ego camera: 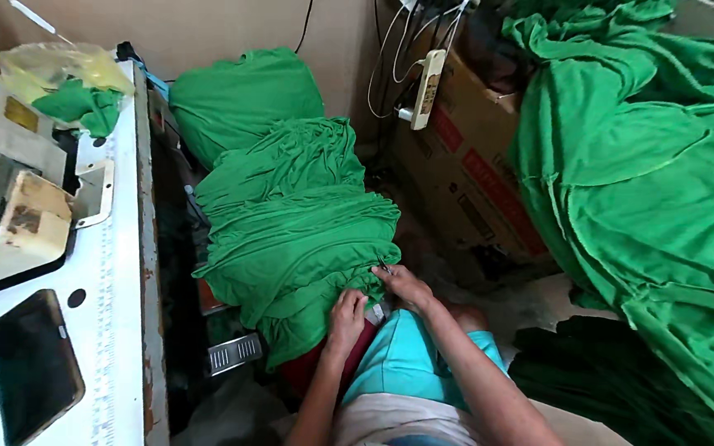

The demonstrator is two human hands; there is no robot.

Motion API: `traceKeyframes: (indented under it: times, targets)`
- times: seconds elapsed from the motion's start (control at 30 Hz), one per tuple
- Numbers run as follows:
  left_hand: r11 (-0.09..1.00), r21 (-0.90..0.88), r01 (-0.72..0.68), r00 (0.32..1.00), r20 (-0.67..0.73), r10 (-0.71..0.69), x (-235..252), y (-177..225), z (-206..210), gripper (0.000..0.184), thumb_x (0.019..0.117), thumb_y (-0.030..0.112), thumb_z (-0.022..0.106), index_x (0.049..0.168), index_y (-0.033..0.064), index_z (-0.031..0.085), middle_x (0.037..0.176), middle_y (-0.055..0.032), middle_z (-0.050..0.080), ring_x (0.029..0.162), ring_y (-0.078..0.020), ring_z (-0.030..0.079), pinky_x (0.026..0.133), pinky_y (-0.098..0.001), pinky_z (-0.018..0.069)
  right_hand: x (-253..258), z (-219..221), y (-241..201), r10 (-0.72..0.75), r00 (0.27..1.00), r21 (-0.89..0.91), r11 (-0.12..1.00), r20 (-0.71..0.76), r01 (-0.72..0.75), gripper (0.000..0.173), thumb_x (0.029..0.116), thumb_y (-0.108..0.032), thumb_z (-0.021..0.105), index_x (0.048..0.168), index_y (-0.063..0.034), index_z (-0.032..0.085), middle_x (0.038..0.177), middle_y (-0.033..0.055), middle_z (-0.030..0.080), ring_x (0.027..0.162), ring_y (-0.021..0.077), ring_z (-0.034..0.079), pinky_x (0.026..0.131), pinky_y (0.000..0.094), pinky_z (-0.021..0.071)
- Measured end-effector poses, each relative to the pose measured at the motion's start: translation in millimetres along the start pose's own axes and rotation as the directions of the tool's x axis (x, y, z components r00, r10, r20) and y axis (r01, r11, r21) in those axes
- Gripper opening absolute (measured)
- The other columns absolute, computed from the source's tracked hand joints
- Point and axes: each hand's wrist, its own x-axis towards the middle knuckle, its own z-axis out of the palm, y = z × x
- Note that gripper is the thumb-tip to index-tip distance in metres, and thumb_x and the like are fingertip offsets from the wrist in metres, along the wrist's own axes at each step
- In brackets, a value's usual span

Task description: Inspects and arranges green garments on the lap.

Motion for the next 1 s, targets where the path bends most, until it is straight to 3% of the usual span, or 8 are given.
traceKeyframes:
  times: [0.07,0.13,0.23,0.3,0.37,0.6,0.73,1.0]
  targets:
    - [0.995,0.057,-0.084,0.989,-0.12,0.09,-8,-7,2,0.031,0.1015,0.017,0.053,0.087,-0.0031,0.072,0.092,-0.016,0.071,0.088,-0.0273,0.069,0.083,-0.0439,0.0556,0,0,1,-0.015,1.0,-0.001,1.0,0.009,0.015,0.029,0.1084,-0.025,0.052,0.093,-0.0023,0.061,0.071,-0.0018,0.048,0.06,0.006,0.045,0.06,0.0251,0.0432]
    - [0.997,0.064,-0.054,0.987,-0.146,0.063,-3,-3,0,0.027,0.1016,0.012,0.05,0.104,-0.0055,0.07,0.109,-0.0207,0.07,0.102,-0.0313,0.069,0.092,-0.0451,0.0556,-1,-1,1,-0.04,0.999,-0.001,0.999,0.025,0.04,0.029,0.1081,-0.024,0.052,0.091,-0.0026,0.06,0.07,-0.0022,0.047,0.059,0.0054,0.045,0.06,0.0246,0.0423]
    - [0.996,0.034,0.086,0.995,0.048,-0.088,22,11,-9,0.037,0.102,0.012,0.054,0.135,-0.0041,0.058,0.134,-0.0227,0.061,0.097,-0.0272,0.067,0.084,-0.0403,0.0566,-2,-3,6,-0.097,0.994,0.01,0.995,0.04,0.097,0.028,0.1075,-0.023,0.052,0.093,-0.0012,0.063,0.072,-0.0013,0.052,0.062,0.0052,0.049,0.062,0.0252,0.0455]
    - [0.99,0.043,0.134,0.963,0.228,-0.14,40,15,-15,0.038,0.1032,0.02,0.057,0.135,-0.0011,0.06,0.139,-0.0204,0.057,0.094,-0.0241,0.067,0.084,-0.0379,0.0562,-1,-6,5,-0.132,0.99,-0.011,0.991,0.042,0.132,0.029,0.1076,-0.023,0.052,0.092,-0.0015,0.063,0.072,-0.0011,0.053,0.063,0.0051,0.05,0.063,0.0256,0.0461]
    - [0.986,0.0,0.164,0.938,0.31,-0.156,52,16,-18,0.03,0.1036,0.019,0.057,0.121,-0.004,0.067,0.125,-0.0205,0.064,0.095,-0.025,0.066,0.088,-0.039,0.0547,0,-11,1,-0.175,0.984,-0.102,0.979,0.024,0.177,0.031,0.1073,-0.024,0.052,0.09,-0.0007,0.063,0.073,0.0015,0.053,0.065,0.0076,0.05,0.065,0.0282,0.0456]
    - [0.771,-0.402,0.494,0.846,0.424,-0.322,69,6,-17,0.022,0.1053,0.01,0.051,0.107,-0.0058,0.066,0.08,-0.001,0.06,0.066,-0.0045,0.054,0.067,-0.0238,0.0495,9,-13,-11,-0.275,0.958,-0.412,0.884,-0.08,0.219,0.037,0.1058,-0.028,0.056,0.108,0.0063,0.069,0.112,0.0225,0.068,0.105,0.0326,0.065,0.098,0.0508,0.0491]
    - [0.634,-0.486,0.602,0.799,0.384,-0.464,72,10,-14,0.021,0.1055,0.007,0.05,0.106,-0.0061,0.066,0.076,0.0,0.059,0.06,-0.0044,0.054,0.062,-0.0216,0.0496,-4,1,-9,-0.394,0.86,-0.399,0.881,-0.325,0.254,0.03,0.1021,-0.026,0.061,0.112,0.0008,0.07,0.115,0.0181,0.069,0.107,0.0284,0.067,0.096,0.0463,0.053]
    - [0.583,-0.532,0.614,0.789,0.392,-0.473,69,12,-8,0.019,0.1042,0.005,0.051,0.101,-0.0048,0.067,0.075,0.0003,0.061,0.059,-0.0038,0.054,0.06,-0.0205,0.0489,-22,16,-4,-0.49,0.843,-0.449,0.818,-0.22,0.359,0.018,0.0969,-0.009,0.063,0.106,0.0027,0.073,0.109,0.0183,0.069,0.101,0.029,0.069,0.092,0.0449,0.0559]
